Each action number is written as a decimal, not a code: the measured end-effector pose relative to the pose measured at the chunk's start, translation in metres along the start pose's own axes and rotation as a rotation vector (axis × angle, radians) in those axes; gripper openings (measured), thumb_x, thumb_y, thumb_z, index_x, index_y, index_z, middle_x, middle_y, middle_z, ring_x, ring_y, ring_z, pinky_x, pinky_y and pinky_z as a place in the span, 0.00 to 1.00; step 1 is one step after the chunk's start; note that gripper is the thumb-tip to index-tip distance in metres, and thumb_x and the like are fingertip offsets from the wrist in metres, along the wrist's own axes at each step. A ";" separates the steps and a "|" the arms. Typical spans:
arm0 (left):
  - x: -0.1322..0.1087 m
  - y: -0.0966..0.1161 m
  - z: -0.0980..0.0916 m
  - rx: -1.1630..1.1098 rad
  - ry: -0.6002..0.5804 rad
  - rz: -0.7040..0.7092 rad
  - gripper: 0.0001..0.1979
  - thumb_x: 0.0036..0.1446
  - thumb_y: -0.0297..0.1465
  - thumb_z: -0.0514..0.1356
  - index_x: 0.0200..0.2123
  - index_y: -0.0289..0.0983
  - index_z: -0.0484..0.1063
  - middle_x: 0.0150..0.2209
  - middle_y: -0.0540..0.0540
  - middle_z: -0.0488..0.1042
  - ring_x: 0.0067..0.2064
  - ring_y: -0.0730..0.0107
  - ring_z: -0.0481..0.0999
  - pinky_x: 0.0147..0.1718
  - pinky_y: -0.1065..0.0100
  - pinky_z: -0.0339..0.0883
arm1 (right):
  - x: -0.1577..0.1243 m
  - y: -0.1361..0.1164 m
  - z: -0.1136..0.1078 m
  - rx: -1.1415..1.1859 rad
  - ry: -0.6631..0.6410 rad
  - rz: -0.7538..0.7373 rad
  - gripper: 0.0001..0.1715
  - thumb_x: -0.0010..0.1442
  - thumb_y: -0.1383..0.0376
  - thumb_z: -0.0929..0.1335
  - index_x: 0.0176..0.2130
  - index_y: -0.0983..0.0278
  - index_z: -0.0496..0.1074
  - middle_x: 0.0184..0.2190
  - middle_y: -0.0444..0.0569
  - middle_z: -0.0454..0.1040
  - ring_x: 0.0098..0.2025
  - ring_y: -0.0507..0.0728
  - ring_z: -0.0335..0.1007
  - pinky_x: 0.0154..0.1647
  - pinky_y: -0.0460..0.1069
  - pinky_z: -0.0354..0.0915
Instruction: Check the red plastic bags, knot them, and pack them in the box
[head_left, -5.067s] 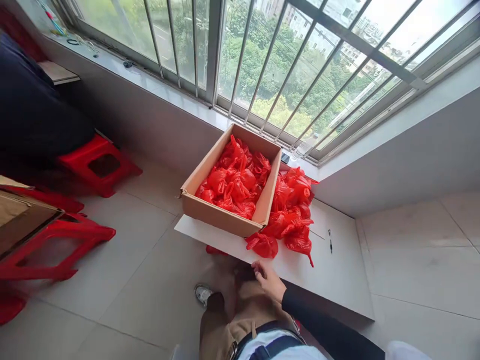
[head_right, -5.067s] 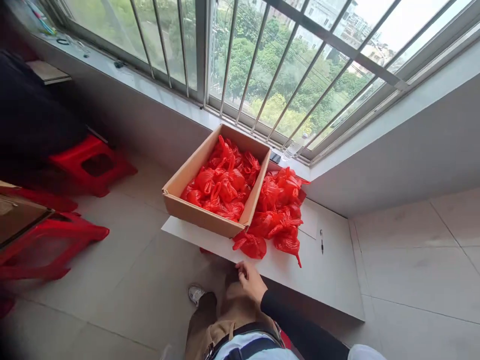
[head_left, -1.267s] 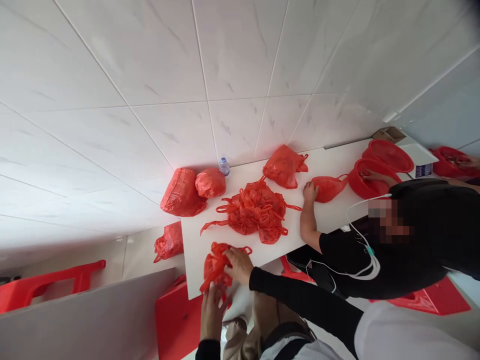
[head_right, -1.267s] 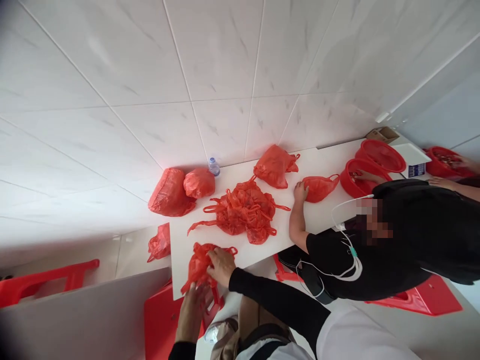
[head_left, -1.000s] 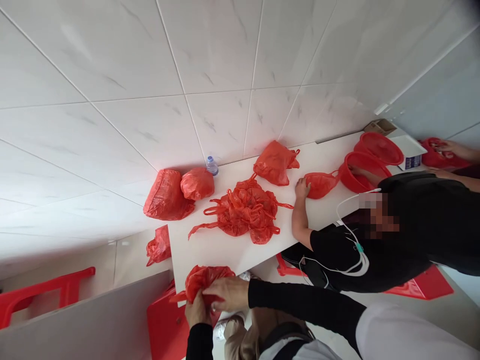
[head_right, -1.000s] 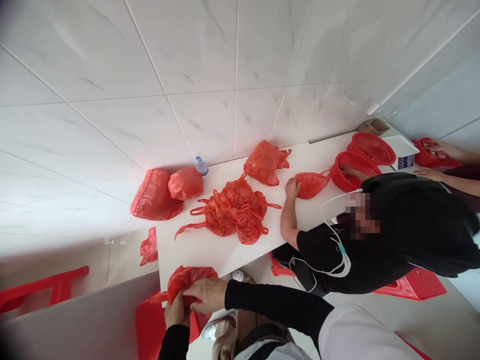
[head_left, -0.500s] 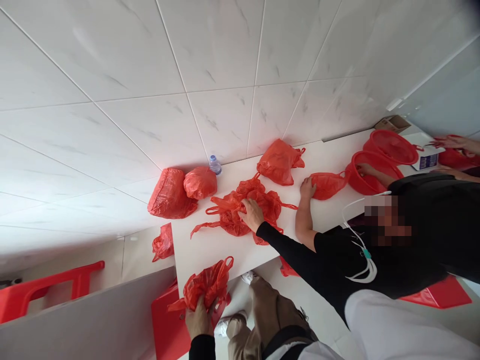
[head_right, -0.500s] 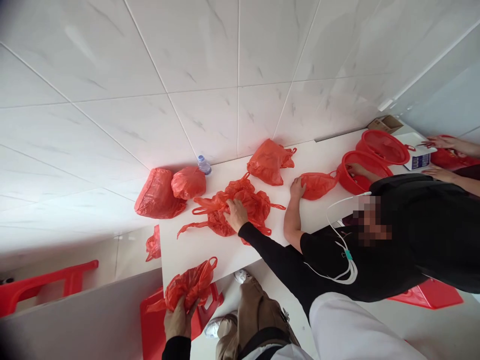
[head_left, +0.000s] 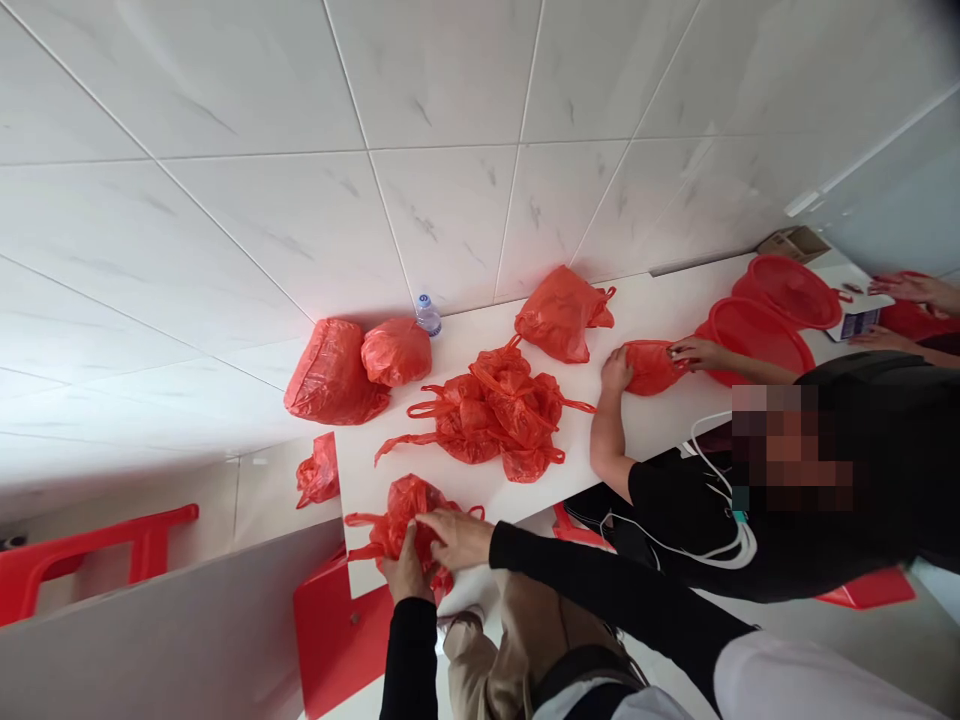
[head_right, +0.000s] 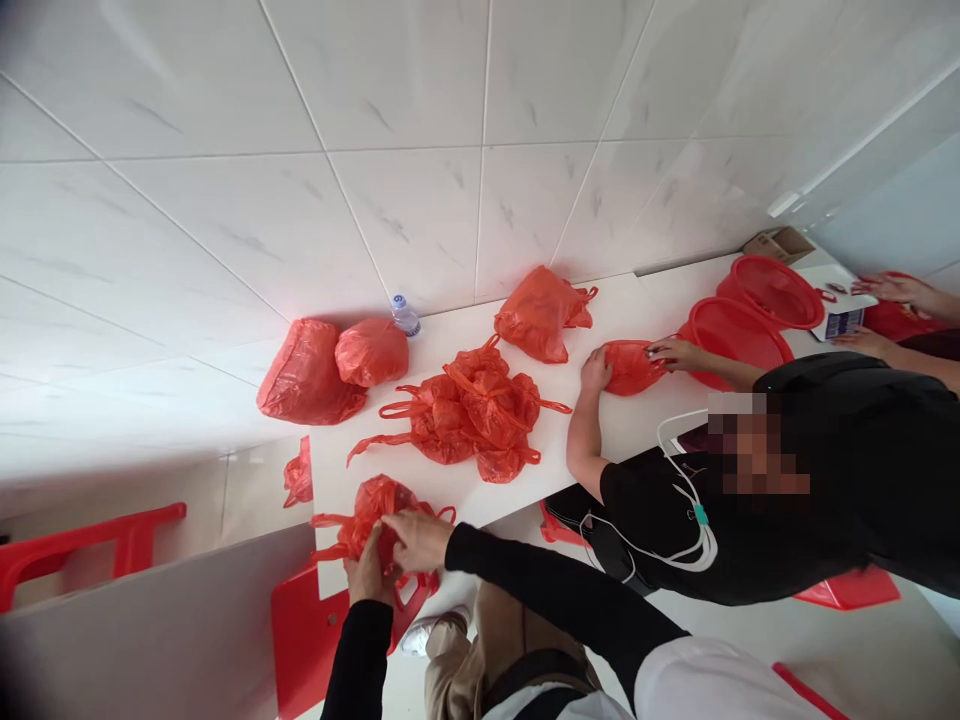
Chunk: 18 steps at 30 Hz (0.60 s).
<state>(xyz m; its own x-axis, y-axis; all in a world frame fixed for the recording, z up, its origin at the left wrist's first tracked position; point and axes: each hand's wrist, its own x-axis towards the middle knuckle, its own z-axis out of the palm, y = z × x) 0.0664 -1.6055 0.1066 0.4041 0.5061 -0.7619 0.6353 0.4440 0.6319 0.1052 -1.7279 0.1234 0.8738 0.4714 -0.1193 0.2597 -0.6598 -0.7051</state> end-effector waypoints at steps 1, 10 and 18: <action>0.003 0.000 0.000 -0.006 0.013 -0.010 0.24 0.64 0.33 0.64 0.61 0.36 0.66 0.51 0.40 0.74 0.43 0.66 0.78 0.39 0.62 0.79 | 0.001 0.011 -0.015 -0.012 0.064 0.039 0.28 0.54 0.68 0.73 0.55 0.59 0.74 0.47 0.47 0.79 0.48 0.57 0.74 0.51 0.49 0.69; 0.006 -0.009 -0.007 -0.084 0.020 -0.042 0.22 0.64 0.29 0.63 0.60 0.36 0.67 0.51 0.41 0.73 0.42 0.67 0.77 0.38 0.63 0.78 | 0.025 0.117 -0.145 -0.169 0.560 0.528 0.26 0.65 0.70 0.61 0.60 0.72 0.66 0.50 0.67 0.74 0.54 0.68 0.69 0.54 0.62 0.65; -0.006 -0.004 -0.005 -0.098 -0.019 -0.028 0.24 0.64 0.31 0.64 0.62 0.37 0.65 0.54 0.40 0.72 0.46 0.64 0.77 0.41 0.60 0.79 | 0.012 0.031 -0.057 -0.149 0.253 0.177 0.21 0.66 0.66 0.66 0.58 0.61 0.70 0.52 0.55 0.74 0.55 0.61 0.68 0.61 0.54 0.63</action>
<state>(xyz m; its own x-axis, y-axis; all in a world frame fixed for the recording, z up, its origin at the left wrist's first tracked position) 0.0580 -1.6069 0.1097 0.3999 0.4785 -0.7818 0.5794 0.5289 0.6201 0.1478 -1.7761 0.1402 0.9802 0.1938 -0.0405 0.1355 -0.8057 -0.5766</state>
